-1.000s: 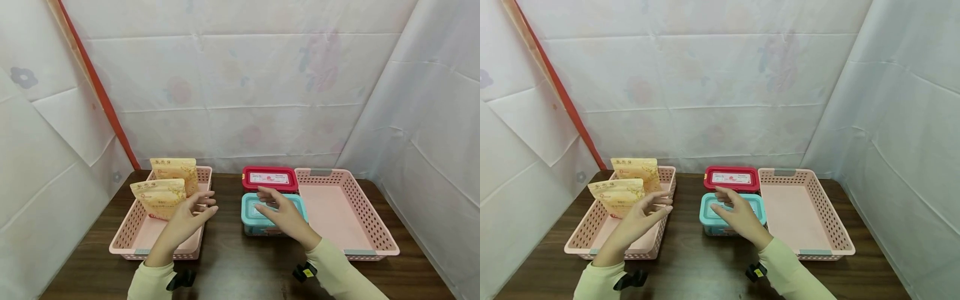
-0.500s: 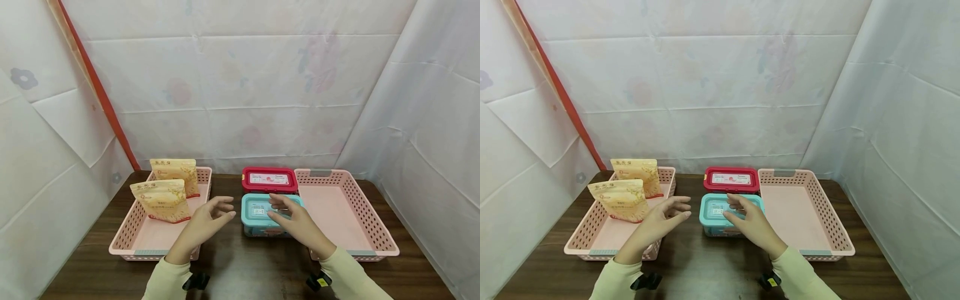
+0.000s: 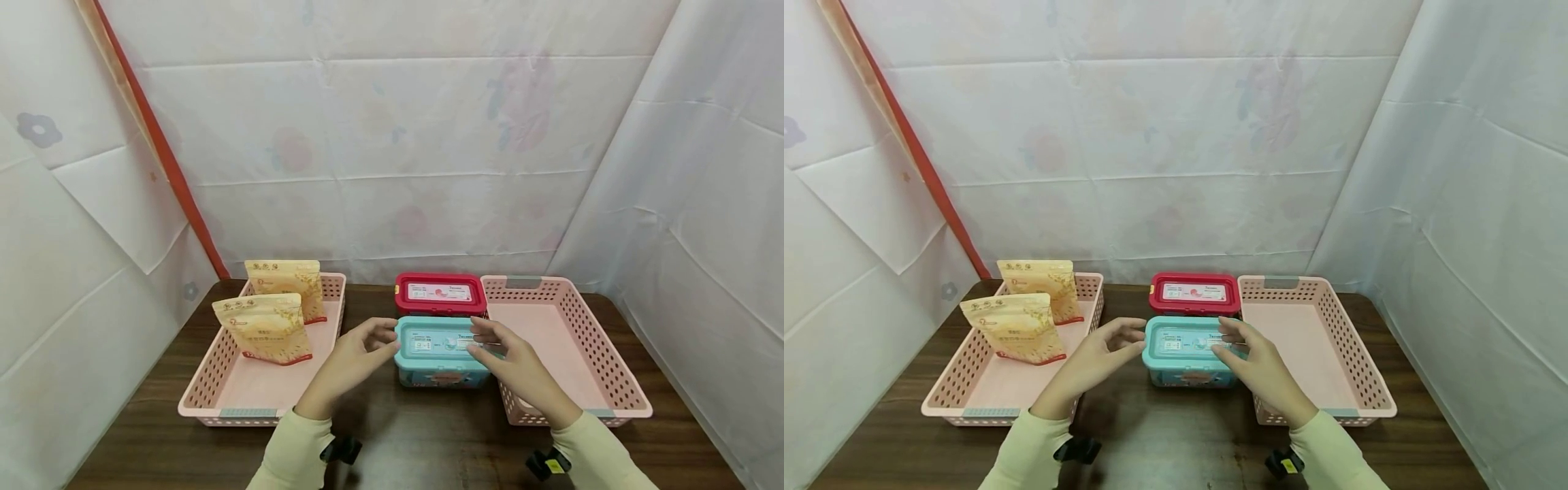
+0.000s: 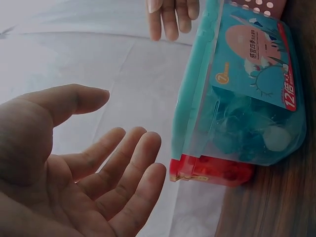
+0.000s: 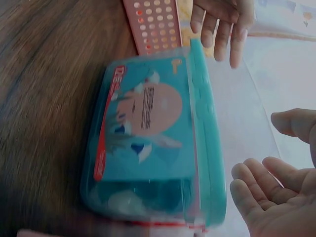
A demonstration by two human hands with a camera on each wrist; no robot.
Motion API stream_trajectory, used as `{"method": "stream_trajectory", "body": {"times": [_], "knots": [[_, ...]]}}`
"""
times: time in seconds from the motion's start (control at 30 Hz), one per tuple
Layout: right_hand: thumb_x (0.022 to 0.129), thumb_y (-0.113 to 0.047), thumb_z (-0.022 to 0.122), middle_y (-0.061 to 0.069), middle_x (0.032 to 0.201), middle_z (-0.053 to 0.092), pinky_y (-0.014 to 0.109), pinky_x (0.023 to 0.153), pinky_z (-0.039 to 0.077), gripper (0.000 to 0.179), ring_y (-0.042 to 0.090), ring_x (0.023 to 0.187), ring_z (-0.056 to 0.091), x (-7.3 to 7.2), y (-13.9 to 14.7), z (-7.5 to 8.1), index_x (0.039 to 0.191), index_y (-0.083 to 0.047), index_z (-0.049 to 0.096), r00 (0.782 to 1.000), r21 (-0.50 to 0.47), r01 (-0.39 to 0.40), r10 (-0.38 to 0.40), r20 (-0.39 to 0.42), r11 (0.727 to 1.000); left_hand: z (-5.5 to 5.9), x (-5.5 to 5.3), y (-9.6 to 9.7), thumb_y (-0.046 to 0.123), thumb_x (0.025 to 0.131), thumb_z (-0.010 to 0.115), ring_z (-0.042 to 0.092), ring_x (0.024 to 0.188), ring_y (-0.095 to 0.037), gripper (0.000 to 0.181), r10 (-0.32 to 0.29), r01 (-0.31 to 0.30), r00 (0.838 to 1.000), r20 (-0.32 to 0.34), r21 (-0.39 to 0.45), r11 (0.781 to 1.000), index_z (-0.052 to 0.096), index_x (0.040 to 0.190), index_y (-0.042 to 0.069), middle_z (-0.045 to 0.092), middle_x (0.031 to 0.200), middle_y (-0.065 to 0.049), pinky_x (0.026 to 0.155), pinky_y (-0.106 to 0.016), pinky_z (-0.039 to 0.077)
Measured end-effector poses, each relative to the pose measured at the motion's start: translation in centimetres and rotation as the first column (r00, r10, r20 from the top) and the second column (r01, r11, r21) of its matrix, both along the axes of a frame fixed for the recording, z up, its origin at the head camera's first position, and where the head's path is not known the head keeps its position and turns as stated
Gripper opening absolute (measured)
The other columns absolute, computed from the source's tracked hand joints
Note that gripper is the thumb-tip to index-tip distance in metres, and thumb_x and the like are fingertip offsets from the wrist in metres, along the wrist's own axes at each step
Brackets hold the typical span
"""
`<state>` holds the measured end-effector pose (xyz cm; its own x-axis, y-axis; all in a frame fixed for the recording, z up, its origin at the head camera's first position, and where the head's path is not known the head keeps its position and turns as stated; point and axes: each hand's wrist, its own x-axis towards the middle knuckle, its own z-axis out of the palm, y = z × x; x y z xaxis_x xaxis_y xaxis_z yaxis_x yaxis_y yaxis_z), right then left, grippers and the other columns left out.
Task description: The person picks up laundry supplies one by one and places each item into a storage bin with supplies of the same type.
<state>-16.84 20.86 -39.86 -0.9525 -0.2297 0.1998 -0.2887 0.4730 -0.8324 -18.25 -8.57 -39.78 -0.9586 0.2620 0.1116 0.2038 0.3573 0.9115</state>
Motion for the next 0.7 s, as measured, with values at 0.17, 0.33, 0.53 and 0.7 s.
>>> {"method": "stream_trajectory", "body": {"times": [0.17,0.33,0.53,0.7], "knots": [[0.099,-0.027,0.066,0.013,0.13,0.06,0.048,0.097,0.05,0.051,0.026,0.114,0.06,0.0,1.3,-0.1,0.144,-0.006,0.052,0.999,0.032,0.039,-0.039,-0.008,0.999,-0.1,-0.4,0.4,0.026,0.096,0.069,0.064,0.1,-0.018,0.039,-0.004,0.004,1.0,0.007,0.012,1.0,0.063,0.133,0.013,0.067,0.112,0.0,0.083,-0.039,0.054],[0.099,-0.025,0.066,0.015,0.126,0.062,0.04,0.093,0.053,0.051,0.026,0.109,0.062,-0.2,2.4,-0.2,0.143,-0.002,0.052,0.997,0.055,0.068,-0.066,-0.032,0.996,-0.3,-0.8,0.6,0.027,0.096,0.069,0.064,0.101,-0.02,0.04,-0.007,0.006,1.0,0.003,0.006,1.0,0.063,0.132,0.011,0.067,0.112,-0.001,0.082,-0.039,0.054],[0.099,-0.024,0.067,0.017,0.124,0.062,0.04,0.09,0.054,0.052,0.028,0.107,0.063,-0.4,3.3,0.1,0.142,0.0,0.052,0.995,0.093,0.088,-0.084,-0.048,0.992,-0.8,-1.5,0.9,0.028,0.096,0.069,0.064,0.1,-0.019,0.04,0.018,-0.018,1.0,0.002,0.005,1.0,0.064,0.131,0.01,0.068,0.112,-0.002,0.081,-0.037,0.054],[0.1,-0.028,0.066,0.017,0.123,0.062,0.044,0.087,0.054,0.054,0.029,0.106,0.063,-0.8,3.9,-0.1,0.144,0.0,0.051,0.995,0.147,0.099,-0.097,-0.019,0.984,-1.1,-1.9,1.2,0.029,0.095,0.07,0.062,0.097,-0.02,0.039,0.066,-0.066,0.997,0.03,0.005,0.998,0.066,0.129,0.009,0.066,0.111,-0.004,0.078,-0.034,0.054]]}}
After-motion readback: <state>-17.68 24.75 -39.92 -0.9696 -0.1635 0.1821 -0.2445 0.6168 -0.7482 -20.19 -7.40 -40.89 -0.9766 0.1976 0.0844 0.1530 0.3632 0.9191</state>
